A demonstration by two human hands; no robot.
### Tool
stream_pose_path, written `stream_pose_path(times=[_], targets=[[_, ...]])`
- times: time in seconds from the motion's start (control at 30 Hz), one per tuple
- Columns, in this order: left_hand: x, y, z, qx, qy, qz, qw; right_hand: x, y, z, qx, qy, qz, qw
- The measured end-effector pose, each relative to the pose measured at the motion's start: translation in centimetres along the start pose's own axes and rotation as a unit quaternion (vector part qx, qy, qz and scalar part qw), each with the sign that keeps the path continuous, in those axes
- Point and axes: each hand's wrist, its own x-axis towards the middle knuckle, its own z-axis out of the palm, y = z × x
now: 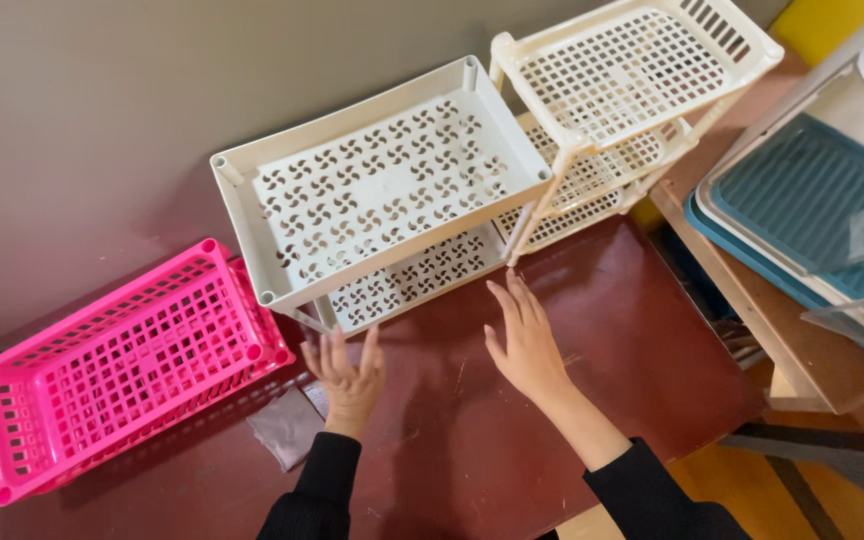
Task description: The person assembles a pink plastic basket by inserting four cylindrical legs into the basket base. They handle the basket and legs by hand, then place the assembled basket on the table and briefly handle a white plastic tray.
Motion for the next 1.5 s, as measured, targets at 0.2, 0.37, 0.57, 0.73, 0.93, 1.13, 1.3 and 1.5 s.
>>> stream_pose_path(times=[0.2,0.37,0.57,0.73,0.93,1.13,1.3,1.5], targets=[[1.8,-2.4,0.6,-0.151,-0.096,-0.357,0.917,4.5,-0.2,-0.7,-0.127,0.064,-0.089,0.986],[0.7,-5.5,1.7,-0.417,-0.140,-0.529,0.725,9.8,-0.2,-2.9,-0.197,0.045,-0.087,0.976],[-5.3,-3.7,2.5,-0.479,-0.030,-0.611,0.630,10.5,-0.8,-3.9,-0.221,0.003,-0.149,0.964],[-6.4,-5.9,0.7,-0.539,-0.032,-0.574,0.615,7.3,-1.5,-5.8,-0.173,-0.140,-0.261,0.939],[-7.3,-4.7,-3.4,-0.355,-0.029,-0.465,0.811,3.9,-3.5,-6.9,-0.125,-0.097,-0.322,0.933],[-10.5,-3.4,-2.0,-0.406,0.044,-0.543,0.734,4.4,-5.6,-4.8,-0.088,-0.093,-0.349,0.928],[-12.9,-5.0,-0.8,-0.526,0.065,-0.513,0.675,4.5,-5.4,-4.0,-0.076,-0.099,-0.404,0.906],[-14.1,-7.1,-1.0,-0.638,-0.001,-0.504,0.582,4.3,-5.5,-4.5,-0.109,-0.058,-0.432,0.893]])
